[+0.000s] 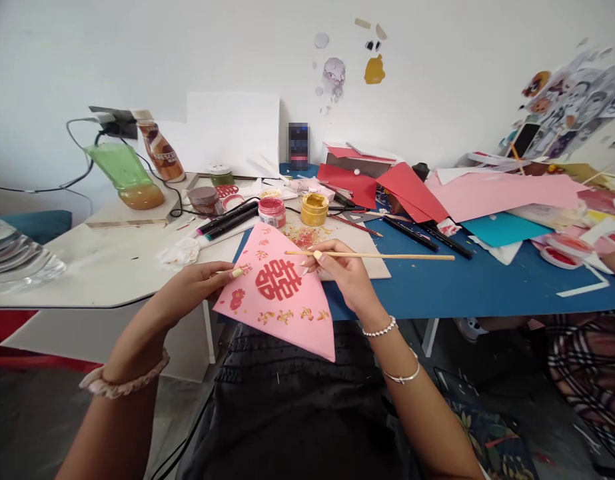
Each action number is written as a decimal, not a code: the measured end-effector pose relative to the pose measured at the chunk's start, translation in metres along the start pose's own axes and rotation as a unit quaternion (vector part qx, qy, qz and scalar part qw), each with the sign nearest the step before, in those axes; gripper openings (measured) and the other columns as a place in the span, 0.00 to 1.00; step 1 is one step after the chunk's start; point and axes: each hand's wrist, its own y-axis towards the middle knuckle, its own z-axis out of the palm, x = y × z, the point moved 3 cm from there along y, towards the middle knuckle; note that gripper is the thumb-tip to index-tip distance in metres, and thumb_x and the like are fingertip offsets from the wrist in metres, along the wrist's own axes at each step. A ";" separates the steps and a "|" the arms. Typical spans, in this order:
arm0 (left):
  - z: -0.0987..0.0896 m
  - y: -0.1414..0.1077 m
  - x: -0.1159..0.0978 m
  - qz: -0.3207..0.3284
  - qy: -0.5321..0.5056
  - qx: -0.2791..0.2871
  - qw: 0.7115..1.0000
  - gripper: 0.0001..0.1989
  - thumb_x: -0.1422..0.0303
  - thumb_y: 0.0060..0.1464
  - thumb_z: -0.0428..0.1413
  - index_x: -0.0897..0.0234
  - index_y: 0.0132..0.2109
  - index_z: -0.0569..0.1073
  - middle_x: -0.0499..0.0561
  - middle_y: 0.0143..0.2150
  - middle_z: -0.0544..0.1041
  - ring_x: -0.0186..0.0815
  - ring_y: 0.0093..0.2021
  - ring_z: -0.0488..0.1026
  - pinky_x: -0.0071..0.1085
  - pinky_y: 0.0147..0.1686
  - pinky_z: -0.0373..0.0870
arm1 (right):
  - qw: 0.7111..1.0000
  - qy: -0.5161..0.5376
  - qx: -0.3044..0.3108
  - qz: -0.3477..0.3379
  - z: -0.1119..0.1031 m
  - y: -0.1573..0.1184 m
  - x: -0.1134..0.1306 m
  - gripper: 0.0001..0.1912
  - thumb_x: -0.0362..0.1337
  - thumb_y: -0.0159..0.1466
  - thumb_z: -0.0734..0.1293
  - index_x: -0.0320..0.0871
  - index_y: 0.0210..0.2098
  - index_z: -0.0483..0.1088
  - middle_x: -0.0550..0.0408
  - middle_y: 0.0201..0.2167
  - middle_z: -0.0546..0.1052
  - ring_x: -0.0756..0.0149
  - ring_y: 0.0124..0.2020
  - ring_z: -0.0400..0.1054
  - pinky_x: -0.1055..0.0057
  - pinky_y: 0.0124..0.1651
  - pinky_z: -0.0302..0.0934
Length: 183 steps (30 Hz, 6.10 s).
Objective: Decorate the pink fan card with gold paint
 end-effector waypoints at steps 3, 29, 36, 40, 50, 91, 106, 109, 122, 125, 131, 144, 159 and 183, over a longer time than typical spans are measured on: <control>0.002 0.003 -0.005 -0.013 0.006 0.017 1.000 0.19 0.51 0.40 0.55 0.64 0.25 0.73 0.49 0.19 0.70 0.34 0.19 0.65 0.28 0.20 0.61 | 0.999 0.018 -0.004 0.030 0.005 -0.002 -0.006 0.07 0.39 0.57 0.65 0.43 0.33 0.69 0.58 0.26 0.76 0.72 0.30 0.69 0.69 0.38 0.63; 0.056 -0.069 -0.015 0.428 0.461 -0.078 0.774 0.29 0.73 0.55 0.49 0.66 0.63 0.51 0.50 0.62 0.60 0.43 0.65 0.47 0.47 0.64 0.37 | 0.998 0.036 -0.051 0.004 0.010 -0.010 -0.007 0.03 0.36 0.56 0.65 0.44 0.30 0.69 0.60 0.24 0.74 0.72 0.28 0.69 0.72 0.33 0.63; 0.061 -0.062 -0.014 0.434 0.450 -0.067 0.778 0.30 0.75 0.52 0.49 0.68 0.62 0.52 0.51 0.58 0.67 0.42 0.62 0.55 0.47 0.64 0.40 | 0.998 -0.008 -0.055 -0.022 0.007 -0.003 -0.002 0.07 0.36 0.59 0.63 0.45 0.36 0.72 0.58 0.29 0.76 0.72 0.32 0.69 0.72 0.37 0.64; 0.062 -0.067 -0.010 0.433 0.445 -0.072 0.781 0.29 0.76 0.52 0.47 0.67 0.62 0.53 0.51 0.57 0.68 0.41 0.62 0.56 0.47 0.64 0.40 | 0.995 -0.046 -0.075 -0.043 0.006 -0.001 -0.003 0.06 0.37 0.58 0.65 0.45 0.34 0.71 0.58 0.28 0.75 0.73 0.31 0.69 0.72 0.37 0.64; 0.068 -0.071 0.000 0.428 0.454 -0.089 0.776 0.29 0.77 0.53 0.46 0.66 0.62 0.52 0.51 0.58 0.67 0.39 0.63 0.53 0.45 0.65 0.34 | 0.984 -0.105 -0.124 -0.079 0.009 -0.008 -0.017 0.14 0.42 0.63 0.57 0.43 0.24 0.61 0.63 0.15 0.69 0.75 0.18 0.64 0.77 0.22 0.58; 0.071 -0.075 0.000 0.399 0.440 -0.104 0.798 0.30 0.76 0.55 0.47 0.65 0.63 0.48 0.52 0.58 0.66 0.43 0.64 0.51 0.55 0.62 0.24 | 0.975 -0.155 -0.128 -0.094 0.011 -0.013 -0.019 0.15 0.44 0.64 0.57 0.44 0.24 0.60 0.62 0.16 0.69 0.75 0.18 0.64 0.77 0.21 0.56; 0.074 -0.075 0.001 0.401 0.450 -0.104 0.791 0.30 0.76 0.55 0.47 0.66 0.63 0.48 0.53 0.59 0.65 0.42 0.64 0.51 0.55 0.62 0.24 | 0.976 -0.146 -0.137 -0.090 0.010 -0.013 -0.021 0.14 0.44 0.64 0.57 0.44 0.25 0.61 0.62 0.16 0.69 0.75 0.17 0.63 0.76 0.22 0.57; 0.073 -0.076 0.002 0.400 0.444 -0.103 0.795 0.30 0.76 0.55 0.47 0.67 0.63 0.47 0.52 0.59 0.65 0.43 0.64 0.51 0.55 0.61 0.23 | 0.976 -0.145 -0.135 -0.092 0.010 -0.013 -0.021 0.14 0.43 0.64 0.57 0.44 0.25 0.61 0.62 0.15 0.69 0.76 0.17 0.63 0.76 0.22 0.57; 0.065 -0.075 0.000 0.411 0.433 -0.128 0.792 0.32 0.77 0.54 0.47 0.64 0.64 0.45 0.53 0.56 0.68 0.43 0.63 0.52 0.57 0.61 0.25 | 0.975 -0.152 -0.137 -0.089 0.008 -0.013 -0.021 0.14 0.44 0.63 0.57 0.44 0.25 0.61 0.63 0.14 0.67 0.76 0.17 0.61 0.76 0.22 0.55; 0.066 -0.075 -0.001 0.410 0.434 -0.136 0.791 0.31 0.78 0.54 0.47 0.64 0.63 0.47 0.53 0.56 0.69 0.43 0.63 0.53 0.57 0.61 0.24 | 0.972 -0.162 -0.137 -0.098 0.008 -0.012 -0.022 0.15 0.45 0.63 0.58 0.44 0.24 0.60 0.64 0.15 0.67 0.76 0.16 0.61 0.76 0.22 0.55; 0.067 -0.075 -0.001 0.409 0.434 -0.139 0.790 0.28 0.77 0.54 0.47 0.65 0.62 0.51 0.53 0.56 0.68 0.43 0.63 0.53 0.56 0.61 0.24 | 0.969 -0.176 -0.136 -0.110 0.008 -0.012 -0.022 0.15 0.45 0.63 0.58 0.44 0.24 0.60 0.64 0.15 0.67 0.76 0.17 0.61 0.76 0.23 0.56; 0.062 -0.075 0.000 0.384 0.432 -0.168 0.799 0.34 0.76 0.52 0.49 0.66 0.64 0.45 0.59 0.59 0.63 0.46 0.64 0.51 0.58 0.60 0.26 | 0.971 -0.160 -0.131 -0.117 0.008 -0.013 -0.022 0.15 0.45 0.63 0.58 0.44 0.24 0.59 0.64 0.15 0.68 0.77 0.16 0.60 0.77 0.21 0.55; 0.052 -0.074 0.012 0.351 0.400 -0.212 0.820 0.39 0.71 0.52 0.52 0.64 0.65 0.39 0.65 0.63 0.55 0.50 0.65 0.46 0.60 0.60 0.32 | 0.971 -0.175 -0.121 -0.111 0.008 -0.012 -0.021 0.15 0.46 0.63 0.58 0.44 0.24 0.59 0.63 0.15 0.67 0.76 0.16 0.60 0.77 0.22 0.56; 0.029 -0.067 0.027 0.290 0.378 -0.158 0.865 0.43 0.59 0.52 0.53 0.64 0.64 0.34 0.66 0.58 0.64 0.54 0.61 0.56 0.65 0.57 0.35 | 0.971 -0.167 -0.125 -0.113 0.009 -0.013 -0.022 0.15 0.45 0.64 0.57 0.44 0.25 0.60 0.63 0.15 0.67 0.76 0.17 0.61 0.76 0.22 0.56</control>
